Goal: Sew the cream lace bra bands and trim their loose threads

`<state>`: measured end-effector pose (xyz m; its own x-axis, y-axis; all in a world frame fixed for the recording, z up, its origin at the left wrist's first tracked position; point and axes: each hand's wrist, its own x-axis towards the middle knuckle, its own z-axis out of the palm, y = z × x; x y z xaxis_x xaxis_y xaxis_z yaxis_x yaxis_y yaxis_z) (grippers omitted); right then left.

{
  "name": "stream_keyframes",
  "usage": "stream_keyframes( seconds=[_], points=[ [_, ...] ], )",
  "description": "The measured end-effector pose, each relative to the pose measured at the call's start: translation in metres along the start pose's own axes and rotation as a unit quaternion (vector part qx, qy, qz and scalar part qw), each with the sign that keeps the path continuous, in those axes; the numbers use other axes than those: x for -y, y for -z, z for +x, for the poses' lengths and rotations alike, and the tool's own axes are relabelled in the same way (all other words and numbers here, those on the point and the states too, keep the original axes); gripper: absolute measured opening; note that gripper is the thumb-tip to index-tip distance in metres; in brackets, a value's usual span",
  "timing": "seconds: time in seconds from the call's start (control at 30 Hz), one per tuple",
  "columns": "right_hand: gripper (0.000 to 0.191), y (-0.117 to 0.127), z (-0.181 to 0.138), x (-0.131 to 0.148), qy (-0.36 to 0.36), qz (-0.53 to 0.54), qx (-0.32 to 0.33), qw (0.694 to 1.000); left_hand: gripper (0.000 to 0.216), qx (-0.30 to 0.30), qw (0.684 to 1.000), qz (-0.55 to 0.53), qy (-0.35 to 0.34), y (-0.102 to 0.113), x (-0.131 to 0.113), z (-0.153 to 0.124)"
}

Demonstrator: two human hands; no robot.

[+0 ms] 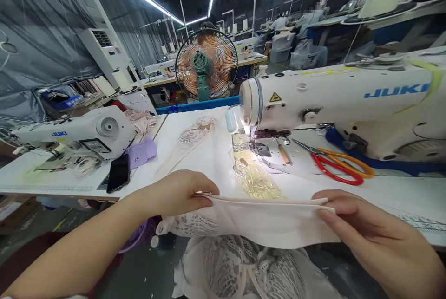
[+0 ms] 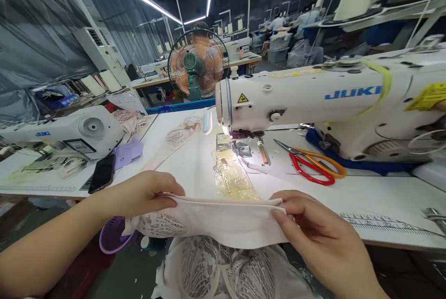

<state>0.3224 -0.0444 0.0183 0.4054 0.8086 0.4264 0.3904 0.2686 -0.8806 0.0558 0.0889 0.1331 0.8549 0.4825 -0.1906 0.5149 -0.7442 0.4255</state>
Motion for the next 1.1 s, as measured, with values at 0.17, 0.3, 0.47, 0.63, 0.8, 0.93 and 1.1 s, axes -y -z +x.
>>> stream_keyframes(
  seconds=[0.17, 0.3, 0.47, 0.63, 0.8, 0.93, 1.1],
  points=[
    [0.011, -0.003, -0.001, 0.003, -0.037, 0.024, -0.016, 0.999, 0.025, -0.006, 0.999, 0.040, -0.011, -0.005, 0.001, 0.000],
    [0.010, -0.003, -0.002, 0.005, -0.044, 0.038, -0.029, 0.998, 0.024, -0.006, 1.000, 0.021, 0.018, -0.004, -0.001, 0.001],
    [0.013, -0.001, -0.005, 0.005, -0.077, 0.064, -0.050, 0.994, 0.018, 0.006, 0.998, -0.047, 0.033, -0.004, -0.002, 0.000],
    [0.013, 0.003, -0.006, 0.004, -0.074, 0.058, -0.055, 0.994, 0.015, -0.026, 0.995, -0.091, -0.001, -0.008, 0.000, 0.001],
    [0.012, 0.006, -0.003, 0.003, -0.016, 0.062, -0.049, 0.997, 0.014, -0.030, 0.997, -0.071, 0.023, -0.012, -0.006, 0.002],
    [0.012, 0.007, 0.001, 0.000, 0.055, 0.080, -0.036, 0.995, 0.020, 0.007, 0.998, -0.038, 0.054, -0.017, -0.012, -0.001],
    [0.015, 0.007, 0.006, 0.003, 0.027, 0.102, -0.040, 0.994, 0.022, 0.010, 0.999, -0.015, 0.048, -0.029, -0.005, 0.001]
  ],
)
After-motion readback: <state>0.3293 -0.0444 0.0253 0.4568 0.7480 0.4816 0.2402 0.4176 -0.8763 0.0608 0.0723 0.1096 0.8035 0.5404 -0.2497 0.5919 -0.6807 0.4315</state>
